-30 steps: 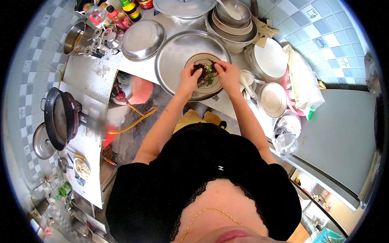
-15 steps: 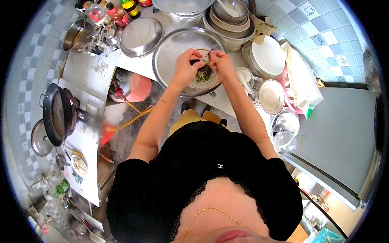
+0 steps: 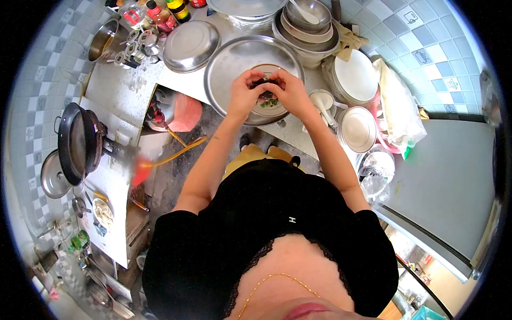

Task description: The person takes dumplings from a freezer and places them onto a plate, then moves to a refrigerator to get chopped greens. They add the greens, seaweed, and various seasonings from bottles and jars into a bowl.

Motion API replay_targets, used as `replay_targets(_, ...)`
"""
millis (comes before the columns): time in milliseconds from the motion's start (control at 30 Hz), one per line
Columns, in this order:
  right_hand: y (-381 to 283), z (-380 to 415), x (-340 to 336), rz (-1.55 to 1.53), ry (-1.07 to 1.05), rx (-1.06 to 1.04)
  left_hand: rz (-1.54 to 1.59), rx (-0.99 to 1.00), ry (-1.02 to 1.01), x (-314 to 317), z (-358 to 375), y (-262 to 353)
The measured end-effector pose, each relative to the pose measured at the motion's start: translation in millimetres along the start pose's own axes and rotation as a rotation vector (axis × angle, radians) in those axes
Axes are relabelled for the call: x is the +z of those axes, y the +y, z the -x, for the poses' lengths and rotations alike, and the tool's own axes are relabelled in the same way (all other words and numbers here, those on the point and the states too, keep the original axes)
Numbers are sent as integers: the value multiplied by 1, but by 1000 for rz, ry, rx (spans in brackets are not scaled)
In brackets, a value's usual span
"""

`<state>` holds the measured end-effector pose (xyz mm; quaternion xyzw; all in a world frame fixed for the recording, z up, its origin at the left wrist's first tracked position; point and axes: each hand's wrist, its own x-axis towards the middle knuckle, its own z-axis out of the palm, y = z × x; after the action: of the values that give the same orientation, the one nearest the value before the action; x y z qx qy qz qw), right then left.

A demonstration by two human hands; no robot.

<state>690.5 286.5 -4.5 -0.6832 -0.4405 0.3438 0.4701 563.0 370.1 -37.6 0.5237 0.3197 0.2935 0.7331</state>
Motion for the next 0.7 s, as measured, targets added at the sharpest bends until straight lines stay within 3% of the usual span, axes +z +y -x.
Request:
replay_targets(100, 8, -4, 0, -4, 13, -35, 48, 15, -90, -2, -8, -9)
replay_targets(200, 28, -10, 4, -226, 69, 57, 69, 37, -28, 5, -11, -17)
replay_targets(267, 46, -17, 11, -891, 165, 225, 174, 67, 12, 8, -16, -22)
replay_targets(400, 61, -30, -7, -1062, 366, 54, 258, 17, 171, 0, -14, -10)
replay_targets(467, 54, -25, -15, -253, 231, 67, 230, -36, 183, -9, -12, -4)
replay_targets(500, 48, -24, -17, -56, 110, 64, 169, -40, 158, -14, -13, -6)
replay_targets(633, 49, -27, -5, 250, 37, -21, 123, 44, 79, -16, -20, -18)
replay_targets(700, 47, -28, -4, 388, 190, -227, 102, 83, 42, -19, -23, -26)
